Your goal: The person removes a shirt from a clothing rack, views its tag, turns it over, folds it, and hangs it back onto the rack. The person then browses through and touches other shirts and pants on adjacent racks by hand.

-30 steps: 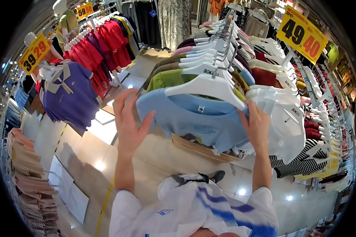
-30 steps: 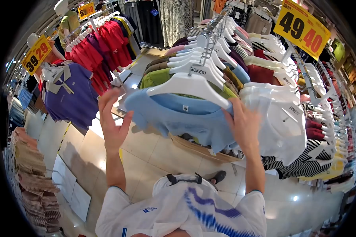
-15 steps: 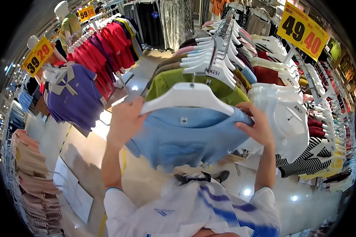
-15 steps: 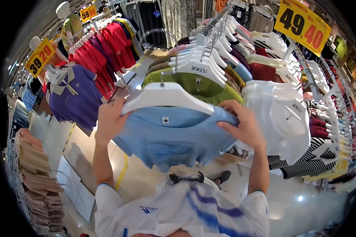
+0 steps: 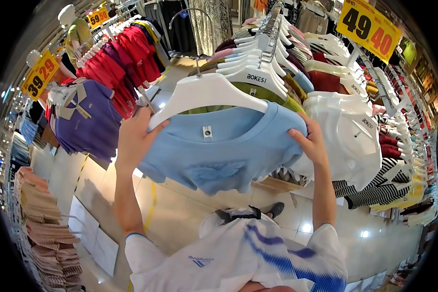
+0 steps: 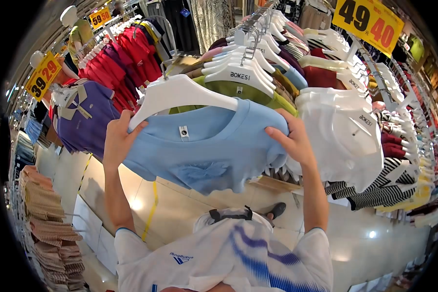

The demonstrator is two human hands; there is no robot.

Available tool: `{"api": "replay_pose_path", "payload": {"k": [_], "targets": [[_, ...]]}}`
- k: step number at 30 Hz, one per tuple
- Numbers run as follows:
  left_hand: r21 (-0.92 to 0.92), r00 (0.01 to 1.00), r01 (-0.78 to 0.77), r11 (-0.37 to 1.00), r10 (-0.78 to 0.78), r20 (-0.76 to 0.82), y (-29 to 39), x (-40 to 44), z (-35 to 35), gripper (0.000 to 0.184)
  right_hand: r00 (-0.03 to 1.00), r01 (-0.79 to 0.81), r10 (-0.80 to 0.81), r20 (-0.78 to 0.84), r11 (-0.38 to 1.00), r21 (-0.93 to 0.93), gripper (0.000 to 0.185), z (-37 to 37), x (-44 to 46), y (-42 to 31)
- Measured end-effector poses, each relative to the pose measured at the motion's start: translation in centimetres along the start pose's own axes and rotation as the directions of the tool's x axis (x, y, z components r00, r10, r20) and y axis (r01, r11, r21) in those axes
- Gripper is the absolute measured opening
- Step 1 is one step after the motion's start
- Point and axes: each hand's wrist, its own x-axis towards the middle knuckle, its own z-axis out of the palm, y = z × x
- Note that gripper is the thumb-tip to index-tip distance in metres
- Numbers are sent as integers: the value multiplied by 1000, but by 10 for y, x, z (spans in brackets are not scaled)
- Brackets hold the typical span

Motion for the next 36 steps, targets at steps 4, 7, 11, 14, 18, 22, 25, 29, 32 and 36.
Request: {"api": "replay_pose_path", "payload": {"k": [4,7,11,14,18,22,25,29,32,36], "targets": [[-23,998,-34,999,33,-45,1,1,0,36,996,-11,22,-85,991,131,34,7,-3,5],[-33,997,-51,998,48,-67,5,3,-6,35,983,45,17,-185,943,329,34,15,-8,13],[16,995,-16,1000,17,-101,-2,9,-15,34,968,-170,217,-127,937,306,26,16,-17,64],[17,995,31,999,-29,-96,1,14,-29,33,958,-187,251,-137,912,366,22,14,-21,90],[53,986,-64,997,71,-150,0,20,-34,33,945,-107,192,-265,947,304,22,14,-21,84],[47,989,107,993,-102,-103,2,21,-42,37,930,-100,179,-321,964,248,24,8,-23,92],[55,991,65,996,-58,-118,-3,22,-42,38,930,-109,191,-315,959,261,26,6,-27,90],[86,988,15,996,-2,-153,-1,21,-44,36,922,-139,236,-306,941,308,28,-4,-37,101],[47,985,-2,999,10,-174,3,24,-50,34,931,-31,178,-317,908,418,36,-3,-42,110],[27,983,70,997,-64,-175,7,24,-63,34,919,-313,388,-67,823,475,66,30,-93,176]]}}
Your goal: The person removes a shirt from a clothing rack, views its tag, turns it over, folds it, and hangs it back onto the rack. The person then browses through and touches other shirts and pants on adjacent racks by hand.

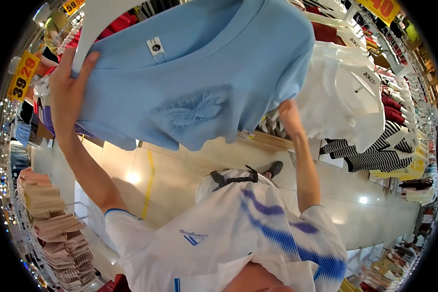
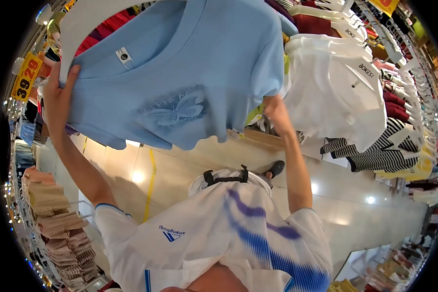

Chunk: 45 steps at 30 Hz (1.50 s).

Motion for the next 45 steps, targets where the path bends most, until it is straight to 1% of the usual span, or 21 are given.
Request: {"api": "replay_pose_path", "payload": {"k": [2,3,4,6,9,12,16,18,20,21,23,24,26,28,31,32,35,37,39,43,45], "targets": [[1,1000,11,1000,-11,-12,-1,2,-3,36,933,221,-129,336,942,-251,78,29,-16,25],[-6,999,31,1000,-31,-32,4,3,-3,38,941,264,-138,310,873,-411,72,36,-20,48],[-2,999,27,1000,-27,-26,1,3,-4,38,940,263,-114,322,842,-470,44,39,-19,63],[49,995,-50,998,54,-82,-7,8,-6,40,990,-67,121,78,867,-494,22,38,-18,94],[151,997,-8,988,20,-80,-6,7,-8,39,999,-15,-8,-40,839,-543,19,43,-28,113],[167,998,-13,986,25,-66,-14,5,-9,40,999,52,-42,31,887,-459,20,53,-46,105],[181,1000,28,983,-25,-17,-31,3,-11,38,994,-52,89,60,888,-456,26,63,-58,103],[140,999,51,989,-48,-24,-24,-2,-11,37,997,-8,45,68,883,-470,31,64,-61,115],[102,997,79,992,-76,-26,-23,-6,-11,36,997,-74,64,-43,955,-287,33,68,-67,118],[121,998,58,991,-55,-31,-25,-7,-11,37,997,-79,69,-44,955,-285,33,70,-69,116],[140,999,39,989,-34,-34,-29,-9,-12,37,962,-268,254,-101,948,-173,31,69,-72,112],[133,1000,25,991,-25,-4,-33,-10,-13,36,961,-272,258,-101,947,-172,31,68,-73,112],[125,999,11,992,-15,31,-42,-10,-15,36,972,-223,234,-13,906,-359,32,65,-74,113],[96,993,15,995,-27,117,-51,-9,-17,38,976,-212,213,-34,918,-334,32,69,-77,111],[-76,998,-54,996,56,28,-32,-12,-6,27,980,-197,196,-38,920,-340,30,70,-79,115],[-63,998,-25,998,29,61,-27,-12,-6,26,978,-202,208,-24,907,-369,29,69,-80,119],[39,996,-18,999,14,82,-16,-6,-1,28,973,-222,232,5,935,-278,27,65,-85,126],[-14,994,-93,996,94,53,-18,-4,4,31,973,-213,228,27,942,-261,26,68,-89,124],[-48,993,-106,993,109,52,-19,-4,9,31,970,-241,233,-66,958,-157,26,68,-92,118],[-144,987,-138,980,148,62,-13,-1,16,29,966,-257,247,-71,945,-204,27,52,-92,123],[-175,984,-158,972,169,48,-5,-1,16,28,962,-256,250,-108,965,-46,33,48,-89,123]]}}
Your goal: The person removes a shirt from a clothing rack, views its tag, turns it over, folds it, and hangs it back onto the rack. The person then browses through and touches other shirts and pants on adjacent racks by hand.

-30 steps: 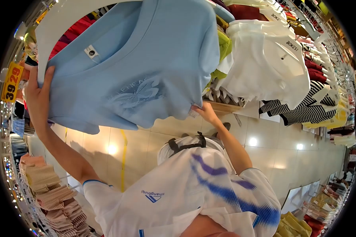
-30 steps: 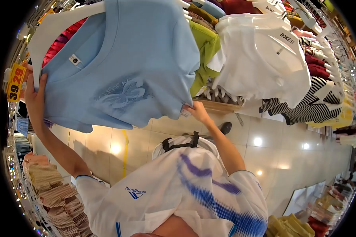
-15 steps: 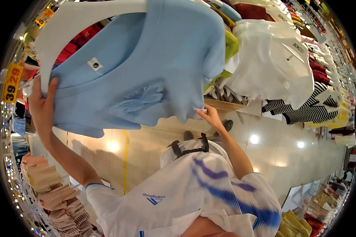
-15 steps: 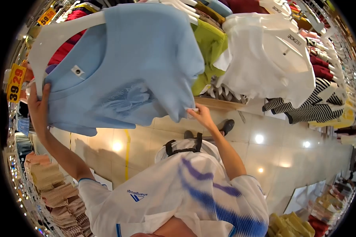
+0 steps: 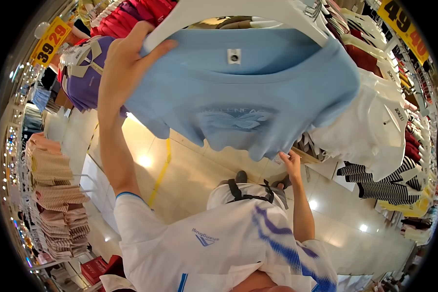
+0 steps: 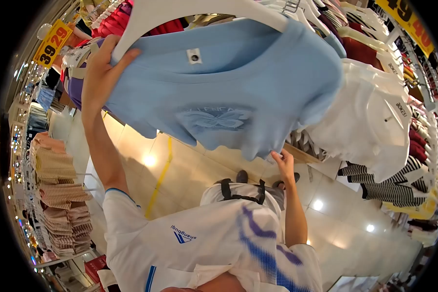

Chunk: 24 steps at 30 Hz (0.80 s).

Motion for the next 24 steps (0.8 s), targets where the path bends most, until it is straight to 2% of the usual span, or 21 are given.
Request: {"api": "replay_pose_path", "payload": {"k": [1,2,3,4,5,6,7,8,9,10,11,12,13,15,16,17,19,20,22,24], "targets": [[23,998,23,999,-24,53,7,1,-1,28,1000,4,-4,9,1000,-6,33,-3,2,-3],[48,993,46,998,-51,106,13,2,-1,28,997,61,-54,51,986,-154,37,-9,5,-8],[51,994,53,997,-58,93,17,1,4,28,990,125,-99,101,946,-298,42,-17,9,-12],[4,995,-36,999,35,97,19,1,9,30,952,297,-266,151,920,-254,47,-23,12,-17],[-41,987,-124,991,128,96,22,0,13,33,973,230,-223,58,926,-299,46,-42,13,-30],[-33,990,-114,993,117,81,29,0,16,33,982,161,-183,-36,928,-337,45,-56,7,-58],[67,982,-170,983,163,98,36,0,19,33,933,189,-201,-298,979,-71,40,-49,-15,-103],[165,972,-222,961,204,120,43,-1,23,34,785,409,-466,-408,885,-224,41,-87,-21,-101],[170,977,-206,964,191,100,49,-2,29,34,629,600,-601,-494,779,-185,42,-61,-39,-163],[196,967,-248,949,231,104,54,-3,36,38,504,579,-684,-527,720,-382,43,-41,-62,-218],[221,957,-289,932,271,106,59,-4,43,43,431,620,-817,-382,576,-533,45,-41,-81,-252],[223,961,-274,935,263,79,66,-4,51,43,374,780,-892,-252,450,-435,42,-37,-93,-279],[183,961,-274,944,261,94,75,-3,58,45,252,821,-964,-87,260,-507,54,-31,-96,-303],[128,956,-286,950,274,102,90,-5,72,47,332,624,-938,101,138,-770,70,-3,-102,-338],[98,953,-295,950,285,99,98,-6,78,46,455,640,-876,159,198,-742,72,1,-99,-346],[72,951,-302,951,295,92,104,-6,82,46,499,432,-853,153,92,-897,64,-10,-87,-346],[108,950,-310,945,304,68,112,-6,84,46,706,236,-708,20,209,-949,44,-13,-75,-362],[72,952,-293,954,283,116,112,-6,83,46,700,242,-713,34,192,-951,44,-19,-73,-365],[40,957,-256,966,247,151,109,-6,82,46,656,302,-745,116,119,-946,30,-26,-72,-367],[-81,950,-175,981,190,247,104,-6,83,49,637,307,-763,107,123,-944,27,-25,-74,-365]]}}
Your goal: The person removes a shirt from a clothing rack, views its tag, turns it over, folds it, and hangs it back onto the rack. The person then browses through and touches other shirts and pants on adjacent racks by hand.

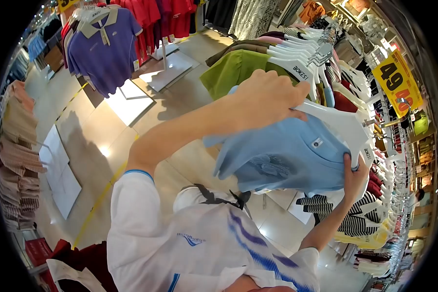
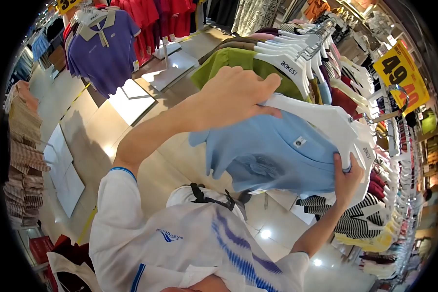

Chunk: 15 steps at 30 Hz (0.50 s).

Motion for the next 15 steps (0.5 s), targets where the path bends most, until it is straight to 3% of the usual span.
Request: {"api": "replay_pose_path", "payload": {"k": [2,4,6,8,10,11,13,15], "targets": [[-60,1000,10,998,-11,-8,-8,2,4,50,996,55,-55,-73,998,-8,26,0,0,5],[-119,1000,5,993,-6,-13,-22,2,10,53,999,7,-7,-34,1000,-10,27,-9,7,10],[-280,980,-104,954,50,-193,-48,-14,18,59,1000,6,-6,-7,1000,7,27,-17,14,19],[-499,992,42,866,-96,-81,-67,-36,29,63,1000,-31,31,5,999,34,30,-25,17,30],[-621,972,205,756,-234,36,-86,-61,65,51,998,-57,56,28,998,31,35,-36,20,40],[-626,973,197,754,-228,32,-92,-71,82,51,998,-56,55,24,998,22,35,-40,21,43],[-797,917,329,506,-374,141,-97,-85,102,34,991,-133,131,30,988,74,36,-43,24,48],[-819,897,309,483,-435,82,-93,-93,102,28,991,-136,135,21,989,50,35,-43,25,58]]}}
